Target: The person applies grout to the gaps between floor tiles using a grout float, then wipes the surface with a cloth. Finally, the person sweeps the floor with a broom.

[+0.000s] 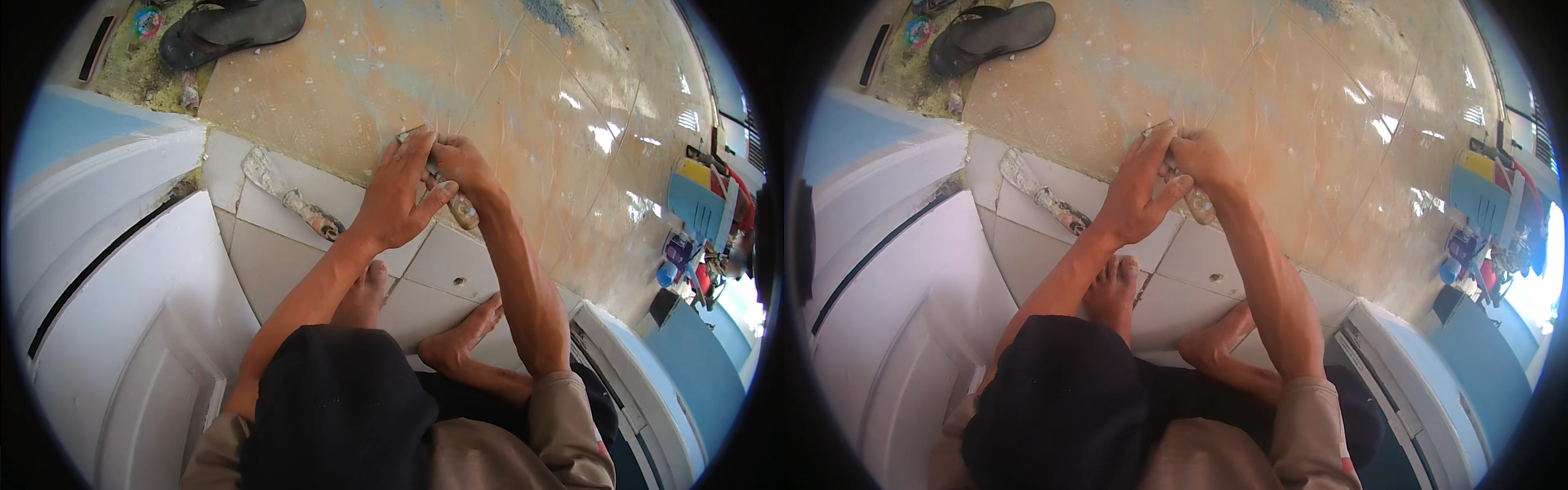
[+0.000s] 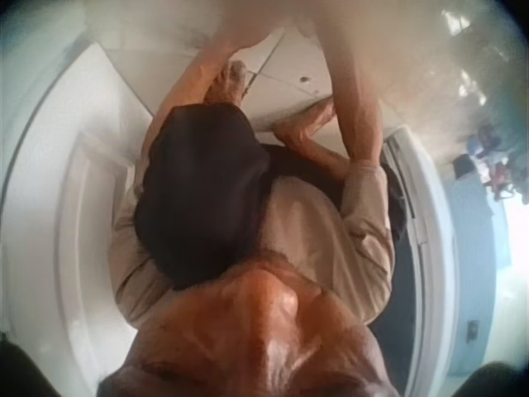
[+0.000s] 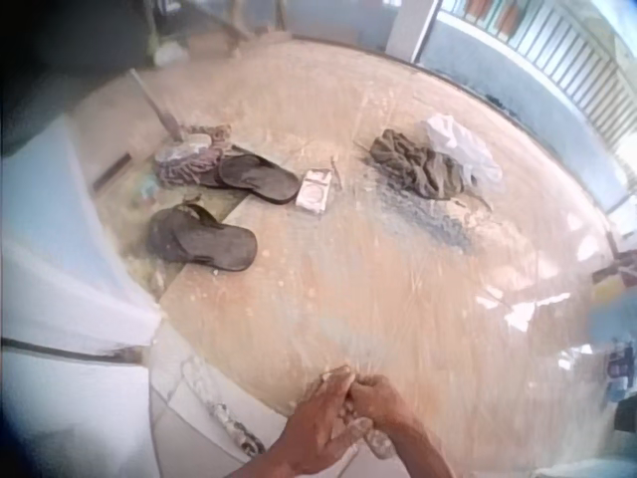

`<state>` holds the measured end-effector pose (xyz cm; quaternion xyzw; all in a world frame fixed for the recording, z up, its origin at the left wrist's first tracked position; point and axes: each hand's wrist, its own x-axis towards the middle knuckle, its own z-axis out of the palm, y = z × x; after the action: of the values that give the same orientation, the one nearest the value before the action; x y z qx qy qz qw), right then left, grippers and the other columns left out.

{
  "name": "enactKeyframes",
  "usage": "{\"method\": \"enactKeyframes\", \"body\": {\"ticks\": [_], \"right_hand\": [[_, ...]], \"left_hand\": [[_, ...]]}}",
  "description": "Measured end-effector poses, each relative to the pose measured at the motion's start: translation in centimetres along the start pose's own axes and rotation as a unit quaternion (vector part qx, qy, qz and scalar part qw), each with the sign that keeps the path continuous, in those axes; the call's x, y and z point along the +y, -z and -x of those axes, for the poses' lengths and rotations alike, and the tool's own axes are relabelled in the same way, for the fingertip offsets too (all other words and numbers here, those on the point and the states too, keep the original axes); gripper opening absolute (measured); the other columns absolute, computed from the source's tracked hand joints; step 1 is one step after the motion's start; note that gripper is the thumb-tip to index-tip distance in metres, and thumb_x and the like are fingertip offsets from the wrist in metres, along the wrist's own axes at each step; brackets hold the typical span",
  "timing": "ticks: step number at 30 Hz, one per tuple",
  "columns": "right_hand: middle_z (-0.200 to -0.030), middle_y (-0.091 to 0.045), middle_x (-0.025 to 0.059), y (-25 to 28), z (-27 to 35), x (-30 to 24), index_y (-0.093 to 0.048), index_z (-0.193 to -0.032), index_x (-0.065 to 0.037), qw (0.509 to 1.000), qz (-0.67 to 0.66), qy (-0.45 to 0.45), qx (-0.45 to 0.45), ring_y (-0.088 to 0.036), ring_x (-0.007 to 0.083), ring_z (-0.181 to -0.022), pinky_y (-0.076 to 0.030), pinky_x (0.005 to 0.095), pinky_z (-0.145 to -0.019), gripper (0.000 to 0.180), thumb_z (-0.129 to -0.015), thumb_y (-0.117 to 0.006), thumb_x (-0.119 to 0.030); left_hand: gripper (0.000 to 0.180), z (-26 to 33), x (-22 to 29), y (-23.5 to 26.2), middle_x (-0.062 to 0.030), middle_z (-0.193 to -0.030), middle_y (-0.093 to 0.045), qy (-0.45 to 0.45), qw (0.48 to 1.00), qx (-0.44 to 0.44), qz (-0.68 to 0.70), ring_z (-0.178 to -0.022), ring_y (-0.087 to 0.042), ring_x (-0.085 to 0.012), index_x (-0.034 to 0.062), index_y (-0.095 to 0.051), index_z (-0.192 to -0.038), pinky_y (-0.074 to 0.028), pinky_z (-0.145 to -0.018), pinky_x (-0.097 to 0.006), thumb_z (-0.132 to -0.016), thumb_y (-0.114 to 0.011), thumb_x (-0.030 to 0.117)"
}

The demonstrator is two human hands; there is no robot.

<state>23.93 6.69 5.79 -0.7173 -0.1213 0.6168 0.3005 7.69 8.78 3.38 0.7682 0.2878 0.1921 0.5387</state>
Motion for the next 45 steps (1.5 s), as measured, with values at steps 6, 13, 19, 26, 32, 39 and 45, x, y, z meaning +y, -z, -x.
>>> {"method": "enactKeyframes", "body": {"ticks": [6,13,19,26,32,39,45], "right_hand": [[-0.077,-0.066,0.008,5.1,3.1,1.1,-0.065,-0.112,0.002,0.996,-0.005,0.074,0.049,-0.064,0.0137,-0.061,-0.05,0.0295,-0.054,0.032,-0.105,-0.054,-0.028],[-0.092,-0.07,0.0167,2.6,5.6,4.1,-0.055,-0.126,0.005,0.984,0.151,0.085,0.042,-0.066,0.0193,-0.064,-0.053,0.0356,-0.061,0.035,-0.101,-0.059,-0.019],[-0.094,-0.07,0.0259,-0.2,4.6,3.7,-0.047,-0.136,0.0,0.972,0.18,0.147,0.049,-0.068,0.0369,-0.077,-0.054,0.0458,-0.074,0.041,-0.097,-0.059,-0.007],[-0.095,-0.069,0.0273,-0.1,4.5,4.8,-0.048,-0.143,-0.005,0.906,0.293,0.298,0.068,-0.066,0.05,-0.087,-0.053,0.0516,-0.079,0.053,-0.092,-0.065,-0.003],[-0.088,-0.067,0.02,0.3,5.8,6.2,-0.054,-0.147,-0.013,0.819,0.478,0.302,0.098,-0.069,0.0411,-0.081,-0.055,0.0476,-0.07,0.053,-0.095,-0.066,-0.011],[-0.087,-0.068,0.0187,-0.1,5.7,3.8,-0.067,-0.12,-0.008,0.77,0.584,0.248,0.067,-0.07,0.0386,-0.077,-0.055,0.0468,-0.065,0.031,-0.09,-0.064,-0.009],[-0.091,-0.07,0.0175,0.6,5.0,3.3,-0.07,-0.093,-0.004,0.719,0.644,0.26,0.015,-0.07,0.0365,-0.076,-0.055,0.0461,-0.063,0.011,-0.085,-0.063,-0.007]], "left_hand": [[0.064,3.7,2.3,0.8,-0.0265,-0.152,-0.048,-0.068,0.996,0.006,-0.058,-0.143,-0.045,-0.042,-0.0016,-0.045,-0.15,-0.028,-0.122,-0.056,-0.097,-0.064,0.029],[0.065,4.5,2.9,-1.5,-0.0299,-0.153,-0.046,-0.081,0.994,0.023,-0.068,-0.141,-0.045,-0.0455,-0.0047,-0.045,-0.15,-0.033,-0.12,-0.055,-0.096,-0.066,0.024],[0.066,5.0,1.7,-1.7,-0.0349,-0.154,-0.04,-0.032,0.994,-0.018,-0.102,-0.146,-0.038,-0.0485,-0.0104,-0.038,-0.151,-0.028,-0.124,-0.054,-0.096,-0.057,0.02],[0.068,5.6,0.7,-2.4,-0.0345,-0.154,-0.041,-0.009,0.983,-0.018,-0.181,-0.147,-0.038,-0.0464,-0.0121,-0.04,-0.148,-0.026,-0.125,-0.054,-0.086,-0.056,0.009],[0.069,5.6,1.4,-2.5,-0.0342,-0.154,-0.041,0.007,0.986,-0.011,-0.168,-0.148,-0.036,-0.0469,-0.0109,-0.039,-0.149,-0.025,-0.125,-0.053,-0.085,-0.057,0.008],[0.075,3.6,2.5,-0.9,-0.0315,-0.154,-0.042,-0.072,0.993,0.093,0.014,-0.149,-0.033,-0.0482,-0.0021,-0.035,-0.155,-0.021,-0.126,-0.057,-0.085,-0.058,0.01],[0.066,0.4,-0.1,0.3,-0.021,-0.151,-0.05,-0.11,0.987,-0.069,0.093,-0.144,-0.04,-0.0423,0.0064,-0.048,-0.151,-0.025,-0.123,-0.052,-0.088,-0.061,0.018]]}}
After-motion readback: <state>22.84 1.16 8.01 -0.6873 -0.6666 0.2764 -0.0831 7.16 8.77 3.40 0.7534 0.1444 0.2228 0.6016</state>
